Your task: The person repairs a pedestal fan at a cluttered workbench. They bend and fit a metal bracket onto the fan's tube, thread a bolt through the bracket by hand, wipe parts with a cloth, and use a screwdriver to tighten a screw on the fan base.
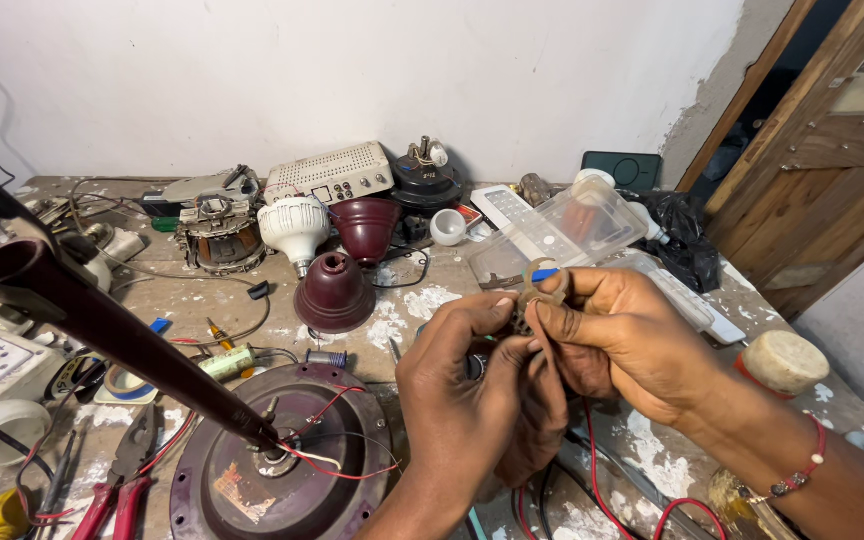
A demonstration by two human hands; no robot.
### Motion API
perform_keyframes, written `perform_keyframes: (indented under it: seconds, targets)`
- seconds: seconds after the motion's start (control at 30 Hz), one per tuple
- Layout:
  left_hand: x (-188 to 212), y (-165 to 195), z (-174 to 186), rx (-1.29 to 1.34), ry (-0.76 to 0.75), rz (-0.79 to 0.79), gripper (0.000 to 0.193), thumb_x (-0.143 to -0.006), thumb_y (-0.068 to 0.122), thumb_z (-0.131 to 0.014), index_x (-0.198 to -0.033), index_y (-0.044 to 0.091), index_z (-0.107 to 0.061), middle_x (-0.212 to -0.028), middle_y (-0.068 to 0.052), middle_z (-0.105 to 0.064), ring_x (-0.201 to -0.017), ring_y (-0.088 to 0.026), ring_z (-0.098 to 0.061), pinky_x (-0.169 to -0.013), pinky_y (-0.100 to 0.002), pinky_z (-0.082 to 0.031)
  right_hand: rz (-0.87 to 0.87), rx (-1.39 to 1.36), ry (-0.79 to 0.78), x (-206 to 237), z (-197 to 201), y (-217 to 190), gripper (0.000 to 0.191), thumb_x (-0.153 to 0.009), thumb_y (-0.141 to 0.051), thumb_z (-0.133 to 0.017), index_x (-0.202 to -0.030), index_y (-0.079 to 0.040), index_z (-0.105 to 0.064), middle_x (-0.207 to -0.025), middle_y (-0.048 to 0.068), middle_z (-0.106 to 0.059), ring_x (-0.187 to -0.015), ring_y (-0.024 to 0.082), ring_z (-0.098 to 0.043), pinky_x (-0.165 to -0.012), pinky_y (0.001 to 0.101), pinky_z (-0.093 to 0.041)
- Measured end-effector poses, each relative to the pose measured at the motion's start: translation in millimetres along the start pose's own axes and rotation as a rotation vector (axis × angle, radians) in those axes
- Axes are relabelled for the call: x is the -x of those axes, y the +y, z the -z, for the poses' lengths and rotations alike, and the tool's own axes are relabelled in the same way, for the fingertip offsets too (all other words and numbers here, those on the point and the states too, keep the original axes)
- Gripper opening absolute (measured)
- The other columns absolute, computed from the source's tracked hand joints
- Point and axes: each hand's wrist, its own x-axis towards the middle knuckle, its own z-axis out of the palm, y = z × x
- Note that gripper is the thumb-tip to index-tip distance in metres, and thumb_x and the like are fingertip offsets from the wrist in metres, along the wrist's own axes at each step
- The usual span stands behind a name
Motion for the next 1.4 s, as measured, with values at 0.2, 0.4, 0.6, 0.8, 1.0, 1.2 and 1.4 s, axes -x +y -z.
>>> perform_keyframes:
  seconds: [0.2, 0.4, 0.6, 0.8, 1.0, 1.2, 1.4]
  targets:
    - [-4.7, -0.6, 6.2, 0.046, -0.011, 0.175, 0.024, -0.082, 0.0, -0.078, -0.106, 0.002, -0.072, -0.128, -0.009, -0.064, -0.092, -0.016, -0.078, -0.075, -0.027, -0.066, -0.029, 0.048, 0.032, -2.7, -0.5, -3.5, 0.014, -0.096, -0.005, -0.066, -0.103, 0.007, -0.067, -0.095, 0.011, -0.073, -0.085, 0.016, -0.069, -0.079, 0.0292, -0.057]
    - [-5.0, -2.6, 3.2, 0.03, 0.022, 0.037, 0.028, -0.081, 0.001, -0.083, -0.106, 0.001, -0.071, -0.114, -0.011, -0.066, -0.095, -0.016, -0.072, -0.074, -0.027, -0.063, 0.052, 0.218, 0.045, 4.7, -14.1, -3.4, 0.02, -0.097, -0.007, -0.061, -0.11, 0.007, -0.067, -0.1, 0.011, -0.073, -0.088, 0.014, -0.07, -0.079, 0.029, -0.059]
    - [-6.4, -5.1, 4.0, -0.001, 0.078, 0.078, 0.025, -0.084, -0.002, -0.08, -0.103, 0.002, -0.063, -0.108, -0.008, -0.069, -0.094, -0.016, -0.072, -0.071, -0.027, -0.06, 0.06, 0.1, 0.164, 4.8, -17.8, -4.0, 0.02, -0.093, -0.002, -0.063, -0.11, 0.008, -0.065, -0.102, 0.013, -0.074, -0.093, 0.017, -0.071, -0.083, 0.0282, -0.058]
    - [-1.9, -1.0, 2.2, -0.058, 0.037, -0.081, 0.028, -0.085, -0.013, -0.067, -0.109, 0.001, -0.065, -0.111, -0.011, -0.07, -0.101, -0.021, -0.075, -0.079, -0.029, -0.063, 0.023, -0.137, -0.013, 5.0, -11.6, -3.6, 0.019, -0.098, -0.001, -0.068, -0.11, 0.003, -0.054, -0.102, 0.014, -0.07, -0.091, 0.021, -0.07, -0.082, 0.0338, -0.059]
    - [0.2, 0.5, 7.8, -0.171, -0.012, -0.252, 0.031, -0.078, -0.015, -0.067, -0.104, 0.001, -0.068, -0.11, -0.012, -0.07, -0.099, -0.026, -0.074, -0.081, -0.034, -0.059, -0.222, -0.134, 0.117, 8.2, -20.3, -14.5, 0.027, -0.094, -0.015, -0.066, -0.114, 0.002, -0.061, -0.099, 0.008, -0.07, -0.088, 0.014, -0.07, -0.077, 0.0283, -0.058]
    - [2.5, -3.4, 5.3, -0.12, 0.002, -0.276, 0.03, -0.081, -0.017, -0.067, -0.105, 0.0, -0.067, -0.111, -0.013, -0.071, -0.101, -0.026, -0.075, -0.084, -0.032, -0.061, -0.27, -0.149, 0.081, 9.8, -21.4, -14.3, 0.025, -0.094, -0.017, -0.064, -0.11, 0.002, -0.066, -0.095, 0.009, -0.072, -0.083, 0.017, -0.071, -0.076, 0.0313, -0.059]
    - [4.2, -4.9, 0.1, 0.135, 0.022, -0.057, 0.022, -0.088, -0.014, -0.068, -0.106, -0.002, -0.068, -0.11, -0.012, -0.073, -0.097, -0.017, -0.076, -0.08, -0.027, -0.065, -0.169, -0.051, 0.027, 4.5, -12.2, -6.1, 0.023, -0.094, -0.014, -0.065, -0.106, 0.005, -0.07, -0.094, 0.012, -0.075, -0.083, 0.018, -0.071, -0.076, 0.0311, -0.058]
